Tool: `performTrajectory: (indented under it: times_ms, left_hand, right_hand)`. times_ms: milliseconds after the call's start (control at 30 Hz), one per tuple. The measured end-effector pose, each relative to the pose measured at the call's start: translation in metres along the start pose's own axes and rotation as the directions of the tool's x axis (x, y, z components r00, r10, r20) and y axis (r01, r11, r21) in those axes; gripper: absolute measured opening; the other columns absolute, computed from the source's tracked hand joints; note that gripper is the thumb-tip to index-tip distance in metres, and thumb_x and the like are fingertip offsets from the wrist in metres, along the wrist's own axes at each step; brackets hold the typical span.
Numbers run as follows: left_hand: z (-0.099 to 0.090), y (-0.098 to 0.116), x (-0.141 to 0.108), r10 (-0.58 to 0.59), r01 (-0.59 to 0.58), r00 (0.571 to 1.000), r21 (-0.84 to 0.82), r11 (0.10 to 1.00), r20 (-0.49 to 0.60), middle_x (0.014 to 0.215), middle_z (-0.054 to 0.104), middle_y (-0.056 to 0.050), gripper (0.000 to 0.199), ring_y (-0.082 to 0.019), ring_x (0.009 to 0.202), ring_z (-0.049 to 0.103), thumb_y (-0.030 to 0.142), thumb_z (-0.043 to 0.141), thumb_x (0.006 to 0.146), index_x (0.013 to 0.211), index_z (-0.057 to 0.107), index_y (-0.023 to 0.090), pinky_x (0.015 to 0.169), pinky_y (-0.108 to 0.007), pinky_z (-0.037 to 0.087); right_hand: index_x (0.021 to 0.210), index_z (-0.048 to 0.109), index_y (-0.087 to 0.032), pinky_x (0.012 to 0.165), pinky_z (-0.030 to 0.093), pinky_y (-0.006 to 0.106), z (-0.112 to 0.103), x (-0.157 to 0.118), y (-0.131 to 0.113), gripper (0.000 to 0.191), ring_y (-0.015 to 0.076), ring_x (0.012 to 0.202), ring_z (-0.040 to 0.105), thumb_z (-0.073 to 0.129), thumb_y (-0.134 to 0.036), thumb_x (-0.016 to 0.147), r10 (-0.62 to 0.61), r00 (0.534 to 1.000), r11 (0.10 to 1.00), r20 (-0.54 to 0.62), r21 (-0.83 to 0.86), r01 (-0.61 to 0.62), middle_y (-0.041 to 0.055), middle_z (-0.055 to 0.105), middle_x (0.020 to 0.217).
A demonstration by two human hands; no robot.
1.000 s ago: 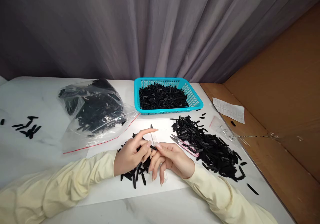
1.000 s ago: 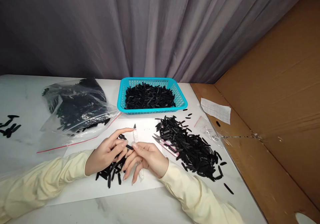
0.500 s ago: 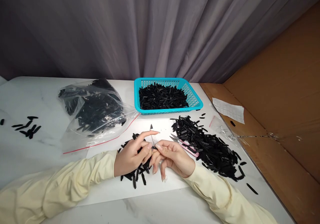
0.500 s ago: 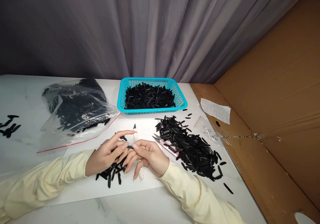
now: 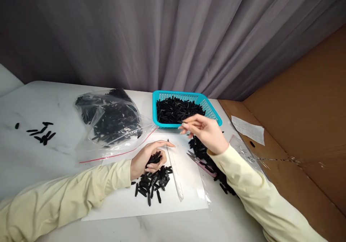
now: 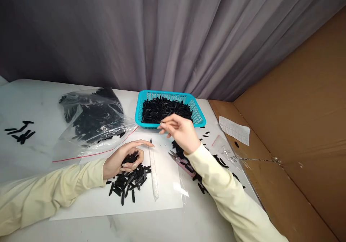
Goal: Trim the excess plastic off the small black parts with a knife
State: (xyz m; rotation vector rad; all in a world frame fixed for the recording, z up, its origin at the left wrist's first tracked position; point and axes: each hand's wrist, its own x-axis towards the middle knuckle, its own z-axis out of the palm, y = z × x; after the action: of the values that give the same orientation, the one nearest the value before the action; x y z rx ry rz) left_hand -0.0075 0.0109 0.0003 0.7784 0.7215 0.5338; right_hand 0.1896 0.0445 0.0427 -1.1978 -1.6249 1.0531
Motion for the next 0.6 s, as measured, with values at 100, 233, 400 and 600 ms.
performTrajectory:
  times_ms: [100,233,400,600]
  left_hand:
    - [-0.001,0.000,0.000,0.010,-0.011,1.000,0.012,1.000,0.010,0.048,0.049,0.003,0.036,-0.004,0.031,0.017,0.035,0.033,0.087,0.112,0.051,0.016,0.030,-0.014,0.010]
    - [-0.002,-0.001,0.000,-0.012,0.008,0.999,0.065,0.998,0.048,0.041,0.047,0.001,0.047,-0.004,0.028,0.017,0.038,0.027,0.088,0.090,0.062,0.008,0.030,-0.017,0.010]
    - [-0.007,-0.002,0.005,-0.099,0.085,0.987,0.111,0.990,0.126,0.028,0.020,0.005,0.075,-0.005,0.026,0.014,0.050,0.015,0.087,0.051,0.061,0.003,0.031,-0.022,0.008]
    - [-0.012,-0.005,0.009,-0.101,0.094,0.977,0.045,0.995,0.187,0.038,0.052,-0.004,0.070,-0.004,0.023,0.014,0.056,0.014,0.085,0.069,0.060,0.005,0.027,-0.019,0.006]
  right_hand:
    - [0.092,0.060,-0.015,0.071,0.051,0.038,-0.004,0.019,-0.005,0.019,0.0240,0.086,0.063,0.063,-0.011,0.073,-0.178,0.983,0.885,0.037,-0.430,0.176,0.0102,0.067,0.089]
    - [0.089,0.062,-0.015,0.082,0.046,0.039,0.017,0.000,-0.013,0.011,0.0224,0.090,0.057,0.057,-0.011,0.080,-0.385,0.882,0.689,0.271,-0.552,0.470,0.0092,0.066,0.091]
    - [0.096,0.059,-0.015,0.072,0.045,0.036,0.041,-0.030,-0.011,0.019,0.0211,0.082,0.052,0.044,-0.009,0.086,-0.391,0.837,0.714,0.384,-0.447,0.539,0.0089,0.062,0.085]
    - [0.092,0.059,-0.017,0.075,0.043,0.035,0.046,-0.029,0.005,0.016,0.0207,0.085,0.051,0.046,-0.008,0.085,-0.428,0.817,0.755,0.388,-0.343,0.558,0.0090,0.061,0.090]
